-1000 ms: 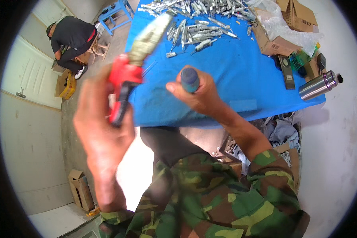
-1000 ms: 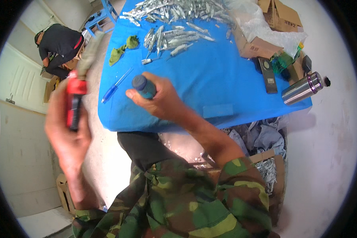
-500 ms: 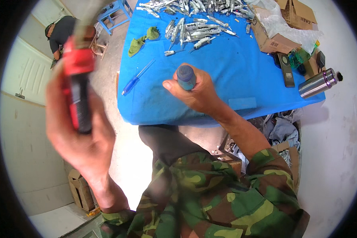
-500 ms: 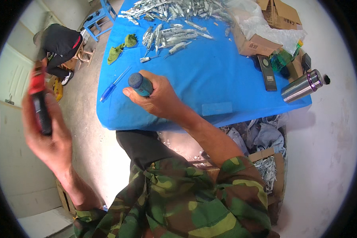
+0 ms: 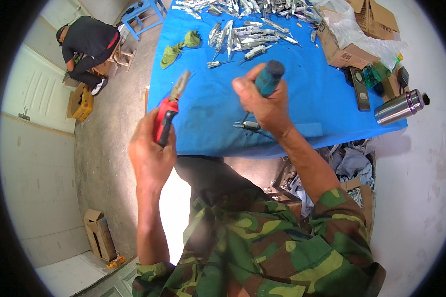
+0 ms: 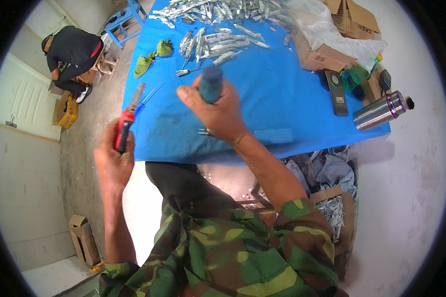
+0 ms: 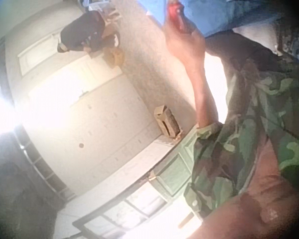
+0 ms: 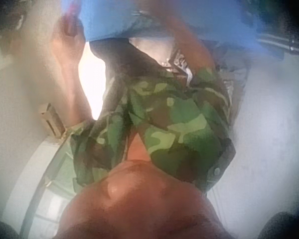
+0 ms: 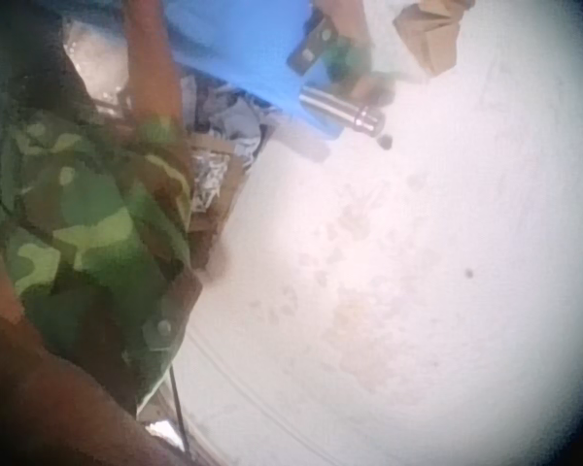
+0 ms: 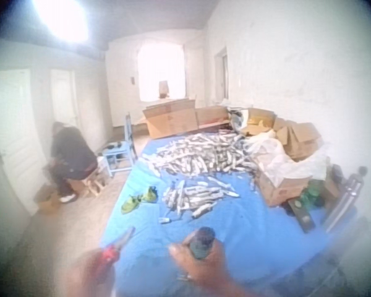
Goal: The person disassembles small mechanical components by hand and using a screwdriver and pliers, placing the parts into boxes.
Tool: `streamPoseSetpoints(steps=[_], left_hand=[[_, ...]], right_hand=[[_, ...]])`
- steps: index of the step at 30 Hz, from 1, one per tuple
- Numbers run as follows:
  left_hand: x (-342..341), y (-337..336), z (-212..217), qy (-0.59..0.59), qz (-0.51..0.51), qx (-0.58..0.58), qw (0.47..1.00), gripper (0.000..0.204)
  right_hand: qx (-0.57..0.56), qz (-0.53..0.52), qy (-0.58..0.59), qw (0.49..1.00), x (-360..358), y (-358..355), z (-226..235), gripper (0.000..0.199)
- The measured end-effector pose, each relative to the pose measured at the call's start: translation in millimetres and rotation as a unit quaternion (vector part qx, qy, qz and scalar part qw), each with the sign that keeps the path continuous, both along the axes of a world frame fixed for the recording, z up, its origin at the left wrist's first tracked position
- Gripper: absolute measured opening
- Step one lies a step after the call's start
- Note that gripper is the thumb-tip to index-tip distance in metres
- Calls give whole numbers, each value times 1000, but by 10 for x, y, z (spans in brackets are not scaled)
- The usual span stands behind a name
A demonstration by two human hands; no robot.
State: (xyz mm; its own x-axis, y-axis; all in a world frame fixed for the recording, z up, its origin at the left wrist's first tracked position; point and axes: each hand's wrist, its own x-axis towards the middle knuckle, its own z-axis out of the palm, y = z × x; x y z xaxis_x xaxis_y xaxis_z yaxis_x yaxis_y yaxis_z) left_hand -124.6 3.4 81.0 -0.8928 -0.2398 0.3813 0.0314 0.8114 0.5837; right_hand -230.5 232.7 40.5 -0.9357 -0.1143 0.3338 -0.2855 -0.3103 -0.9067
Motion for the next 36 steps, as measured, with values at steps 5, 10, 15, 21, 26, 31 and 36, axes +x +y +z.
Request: streamPoseSetpoints(steps=[5,10,15,21,26,31,36], left_hand=[[-145,-136,-739,-87,11,-51,995,47],[-255,-150,-1065,-131,33,-101,986,64],[-381,-219,-1203,-47,-6,-177,983,61],[-428,-299,-1165,-28,-32,-163,986,58],[-644,-635,-1089,7,35,-165,986,38],[-856,-883,-1166,-8,58,-174,983,37],[-967,-931,-1325,-36,47,-139,988,35]], right_hand=[[-251,19,-54,966,-92,112,68,17],[-294,-22,-85,952,-159,486,194,17],[46,-82,-96,991,-134,830,256,21],[512,-181,24,839,-318,801,-96,36],[611,-156,123,766,-351,778,-556,38],[648,-144,126,738,-298,731,-728,43],[647,-156,172,727,-260,753,-742,48]])
